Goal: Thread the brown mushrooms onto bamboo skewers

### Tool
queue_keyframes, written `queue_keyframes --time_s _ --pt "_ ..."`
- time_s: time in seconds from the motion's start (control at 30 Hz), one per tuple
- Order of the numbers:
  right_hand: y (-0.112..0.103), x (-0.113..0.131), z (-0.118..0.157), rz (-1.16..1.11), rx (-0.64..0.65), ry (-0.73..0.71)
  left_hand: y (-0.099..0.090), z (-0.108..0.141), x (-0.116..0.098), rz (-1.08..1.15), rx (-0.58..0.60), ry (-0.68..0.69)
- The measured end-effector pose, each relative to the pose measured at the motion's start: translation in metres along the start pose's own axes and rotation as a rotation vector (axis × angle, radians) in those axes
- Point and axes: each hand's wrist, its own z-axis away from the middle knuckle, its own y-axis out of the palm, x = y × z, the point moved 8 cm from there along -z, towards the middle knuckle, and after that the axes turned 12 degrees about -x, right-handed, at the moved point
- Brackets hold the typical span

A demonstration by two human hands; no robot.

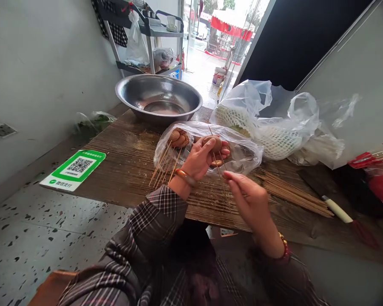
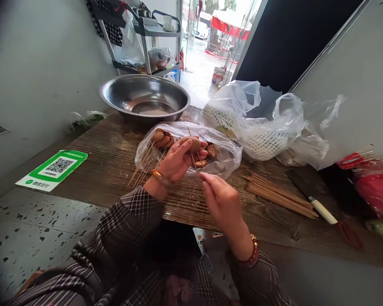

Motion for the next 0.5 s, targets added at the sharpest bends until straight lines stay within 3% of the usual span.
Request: queue_keyframes --time_s 0.1,0.2,0.5 --pt "0.021 0.006 0.008 0.243 0.070 -0.152 -0.001 -0.001 -0.001 0.005 -0.003 0.019" --pt "0.029 -0.005 0.011 0.353 0.084 -0.141 0.001 0.000 -0.001 0.010 0.022 0.032" --pt "0.015 -0.007 -0.001 0.102 -0.082 0.055 0.012 0.009 0.003 0.010 0.130 -0.023"
